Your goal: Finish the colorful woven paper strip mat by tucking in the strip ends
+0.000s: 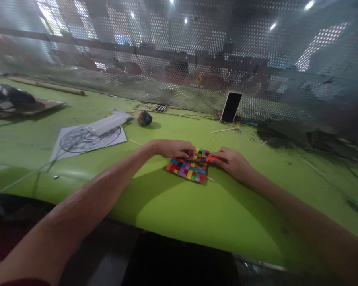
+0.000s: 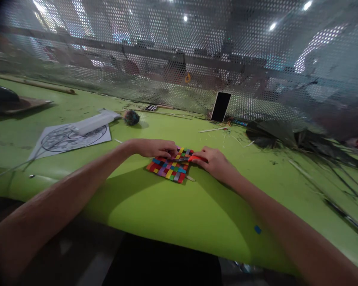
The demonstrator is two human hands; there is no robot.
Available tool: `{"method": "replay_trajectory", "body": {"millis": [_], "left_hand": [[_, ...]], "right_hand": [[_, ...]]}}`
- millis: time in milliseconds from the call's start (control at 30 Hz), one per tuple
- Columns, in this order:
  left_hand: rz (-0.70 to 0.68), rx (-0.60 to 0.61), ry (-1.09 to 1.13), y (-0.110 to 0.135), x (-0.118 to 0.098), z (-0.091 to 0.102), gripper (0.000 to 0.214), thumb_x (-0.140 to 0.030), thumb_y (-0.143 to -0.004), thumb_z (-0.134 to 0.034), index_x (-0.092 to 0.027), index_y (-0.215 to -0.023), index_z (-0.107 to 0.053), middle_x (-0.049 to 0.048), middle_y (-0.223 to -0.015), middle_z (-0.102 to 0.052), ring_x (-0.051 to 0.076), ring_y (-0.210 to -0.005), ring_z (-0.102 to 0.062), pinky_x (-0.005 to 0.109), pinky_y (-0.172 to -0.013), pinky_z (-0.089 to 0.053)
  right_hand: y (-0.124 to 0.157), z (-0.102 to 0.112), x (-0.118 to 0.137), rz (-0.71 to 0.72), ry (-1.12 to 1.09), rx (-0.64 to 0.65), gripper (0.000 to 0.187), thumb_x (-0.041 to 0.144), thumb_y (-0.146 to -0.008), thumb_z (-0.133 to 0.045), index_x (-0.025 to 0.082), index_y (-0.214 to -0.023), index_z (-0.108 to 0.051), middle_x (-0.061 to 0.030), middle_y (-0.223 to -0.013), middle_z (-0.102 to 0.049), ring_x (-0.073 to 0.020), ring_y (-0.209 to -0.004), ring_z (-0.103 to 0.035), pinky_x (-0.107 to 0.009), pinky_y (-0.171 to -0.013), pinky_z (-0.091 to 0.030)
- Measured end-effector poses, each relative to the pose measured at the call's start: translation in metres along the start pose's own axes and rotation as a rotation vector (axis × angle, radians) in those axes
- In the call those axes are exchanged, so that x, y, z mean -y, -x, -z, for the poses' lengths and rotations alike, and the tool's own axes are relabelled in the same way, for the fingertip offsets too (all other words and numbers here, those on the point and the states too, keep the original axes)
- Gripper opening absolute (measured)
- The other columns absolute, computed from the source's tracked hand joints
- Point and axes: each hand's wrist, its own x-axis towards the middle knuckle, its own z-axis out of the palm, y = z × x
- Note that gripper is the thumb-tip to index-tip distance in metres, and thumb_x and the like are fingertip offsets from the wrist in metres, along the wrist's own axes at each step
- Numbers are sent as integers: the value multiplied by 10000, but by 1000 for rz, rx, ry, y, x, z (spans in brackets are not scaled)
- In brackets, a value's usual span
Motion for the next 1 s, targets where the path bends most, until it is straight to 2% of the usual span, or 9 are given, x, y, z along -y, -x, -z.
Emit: {"method": "replay_trajectory", "body": {"millis": [333,500,667,767,867,1000], "left_hand": [[-9,-23,-23,0,4,-2,182,-262,-922,-452,-182,-1024,-579,77,-1054,-590,198,-950,-538,295,-863,-402],[-6,-19,-7,-1,1,-2,171,-282,-924,-447,-188,-987,-575,72,-1037,-595,192,-942,-541,280,-851,-401],[53,-25,47,1,-3,-1,198,-336,-932,-449,-188,-995,-565,66,-1043,-622,191,-933,-543,287,-833,-409],[140,-80,53,3,-4,1,219,-344,-939,-441,-176,-1026,-551,70,-1031,-631,192,-908,-553,301,-810,-424],[224,-154,188,6,-3,2,196,-324,-940,-450,-164,-1030,-518,77,-970,-646,185,-819,-605,307,-725,-471],[239,-281,327,6,4,3,105,-267,-896,-545,-164,-912,-528,62,-837,-686,172,-716,-666,309,-671,-524]], "right_hand": [[0,4,-14,14,-50,0,468,581,-960,-456,263,-1132,-752,-91,-915,-669,-214,-790,-601,-329,-693,-446],[1,3,-8,1,-5,-1,463,565,-966,-451,258,-1152,-744,-90,-890,-646,-212,-760,-584,-330,-672,-431],[2,-1,-1,7,-4,-17,449,551,-972,-450,252,-1155,-729,-83,-921,-653,-208,-779,-586,-323,-690,-433],[3,1,-8,18,-36,-33,440,537,-970,-464,240,-1159,-726,-89,-973,-668,-217,-827,-601,-333,-741,-448],[3,4,-20,0,-23,-68,435,532,-957,-488,224,-1140,-734,-98,-972,-673,-230,-834,-609,-350,-758,-451],[3,6,-31,-24,-3,-134,442,518,-961,-479,195,-1122,-734,-123,-983,-681,-257,-863,-609,-379,-771,-457]]}}
